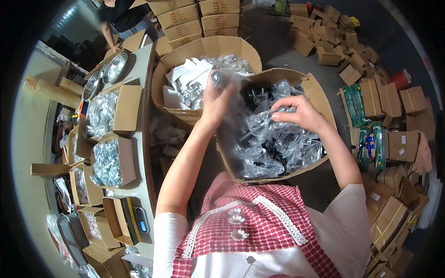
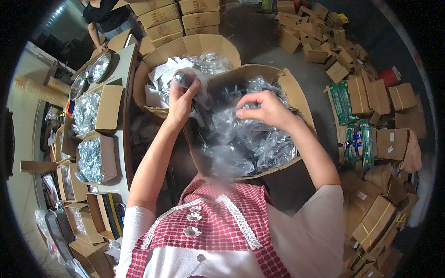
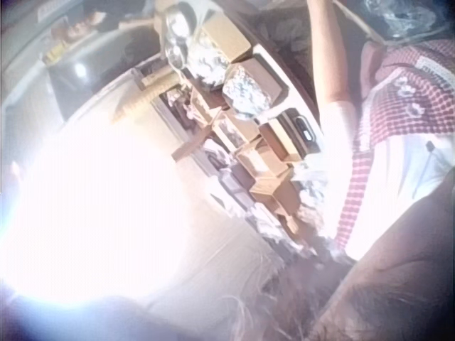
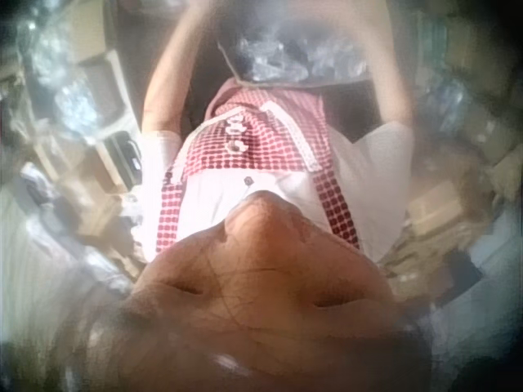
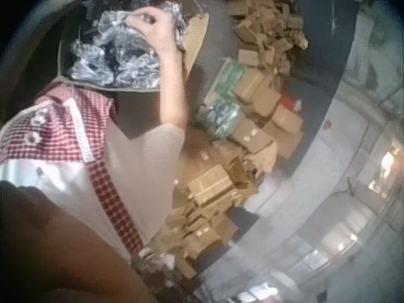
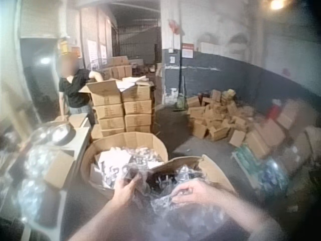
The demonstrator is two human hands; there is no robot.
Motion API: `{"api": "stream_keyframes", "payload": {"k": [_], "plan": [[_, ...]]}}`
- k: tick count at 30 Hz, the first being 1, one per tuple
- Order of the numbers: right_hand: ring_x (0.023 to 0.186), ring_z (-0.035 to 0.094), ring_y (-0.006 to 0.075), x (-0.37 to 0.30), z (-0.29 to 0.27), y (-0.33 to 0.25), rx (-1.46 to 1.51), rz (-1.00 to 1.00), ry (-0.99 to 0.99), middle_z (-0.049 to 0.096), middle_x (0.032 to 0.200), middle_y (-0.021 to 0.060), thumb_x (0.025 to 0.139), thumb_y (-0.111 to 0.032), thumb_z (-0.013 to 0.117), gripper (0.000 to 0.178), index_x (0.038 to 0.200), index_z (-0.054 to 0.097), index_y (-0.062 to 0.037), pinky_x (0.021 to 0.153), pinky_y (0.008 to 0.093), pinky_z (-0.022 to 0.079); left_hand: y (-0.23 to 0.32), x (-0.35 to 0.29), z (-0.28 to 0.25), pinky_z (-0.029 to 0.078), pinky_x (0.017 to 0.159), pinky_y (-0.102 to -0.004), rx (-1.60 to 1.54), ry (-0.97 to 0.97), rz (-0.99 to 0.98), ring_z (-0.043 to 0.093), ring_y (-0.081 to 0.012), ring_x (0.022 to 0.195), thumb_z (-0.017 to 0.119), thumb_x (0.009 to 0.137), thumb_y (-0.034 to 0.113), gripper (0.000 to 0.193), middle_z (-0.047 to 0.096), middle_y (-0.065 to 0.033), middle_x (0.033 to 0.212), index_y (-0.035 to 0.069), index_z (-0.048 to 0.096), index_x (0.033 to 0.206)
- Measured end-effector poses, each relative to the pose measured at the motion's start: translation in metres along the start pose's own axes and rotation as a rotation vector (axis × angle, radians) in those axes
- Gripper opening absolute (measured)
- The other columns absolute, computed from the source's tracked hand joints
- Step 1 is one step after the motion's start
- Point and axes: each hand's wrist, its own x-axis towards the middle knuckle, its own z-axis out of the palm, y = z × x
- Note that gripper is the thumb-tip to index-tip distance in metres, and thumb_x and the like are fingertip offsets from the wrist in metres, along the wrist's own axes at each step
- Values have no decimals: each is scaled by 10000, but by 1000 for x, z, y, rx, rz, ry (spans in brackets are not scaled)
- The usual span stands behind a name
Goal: The person repeatedly picks small plastic-wrapped items from open boxes, places them on a digital scale, and then transfers them into a larger cardboard box. The process is repeated continuously throughout the clip.
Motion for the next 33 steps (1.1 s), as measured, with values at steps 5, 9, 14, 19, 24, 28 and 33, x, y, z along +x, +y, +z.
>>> {"api": "stream_keyframes", "payload": {"k": [5, 9, 14, 19, 24, 28, 33], "plan": [[863, 640, 77, 12, -10, -26, 287, -118, 20, 713, 917, 23, 874, -173, 750, 215, 993, 721, 4, 807, 236, 497, 24, -1, 25, 462, 803, -260, -305, 48, -140, 534, -102, 946, 620, 1006, 173, 243, 578, 2, 1074, 88, 539, 1218], [847, 632, 67, 37, -3, -32, 372, -111, 67, 720, 932, 14, 879, -230, 749, 265, 1014, 734, -2, 799, 228, 487, 30, -5, 30, 495, 867, -329, -316, 26, -351, 593, -159, 1002, 515, 1021, 517, 548, 609, -76, 1135, 53, 497, 1312], [732, 624, 70, 71, 22, -11, 340, -39, 19, 712, 867, 19, 878, -311, 765, 323, 1029, 749, -26, 616, 232, 481, 22, -30, 27, 487, 912, -331, -123, -283, -326, 619, -182, 1039, 798, 840, 285, 530, 648, -83, 1111, 1, 584, 1233], [850, 649, 91, 80, 22, 29, 474, 45, 50, 714, 976, 52, 929, -185, 686, 230, 1081, 714, -15, 732, 244, 520, 5, -48, 2, 512, 882, -375, -207, -24, -581, 638, -227, 975, 741, 728, 30, 555, 650, -119, 1089, -17, 561, 1251], [982, 648, 144, 87, 52, 65, -334, -395, -74, 704, 1085, 54, 849, -46, 700, 409, 1251, 628, -33, 887, 288, 520, -12, -34, -31, 517, 964, -477, -978, 190, -559, 672, -303, 971, 639, 846, 11, 267, 680, -173, 1003, -43, 599, 1105], [1050, 634, 148, 89, 69, 79, -128, -223, -398, 661, 1193, 109, 861, -45, 727, 528, 1360, 553, -47, 931, 329, 529, -18, -35, -38, 511, 964, -521, -1100, 184, -547, 671, -319, 973, 642, 894, 38, 251, 683, -181, 1036, -18, 612, 1137], [1019, 672, 179, 98, 66, 71, 626, 147, -490, 615, 1260, 104, 877, -17, 689, 609, 1441, 472, -85, 914, 343, 551, -14, -41, -35, 483, 1002, -520, -1223, 238, -441, 654, -310, 1034, 637, 935, 60, 250, 682, -162, 1079, -7, 616, 1174]]}}
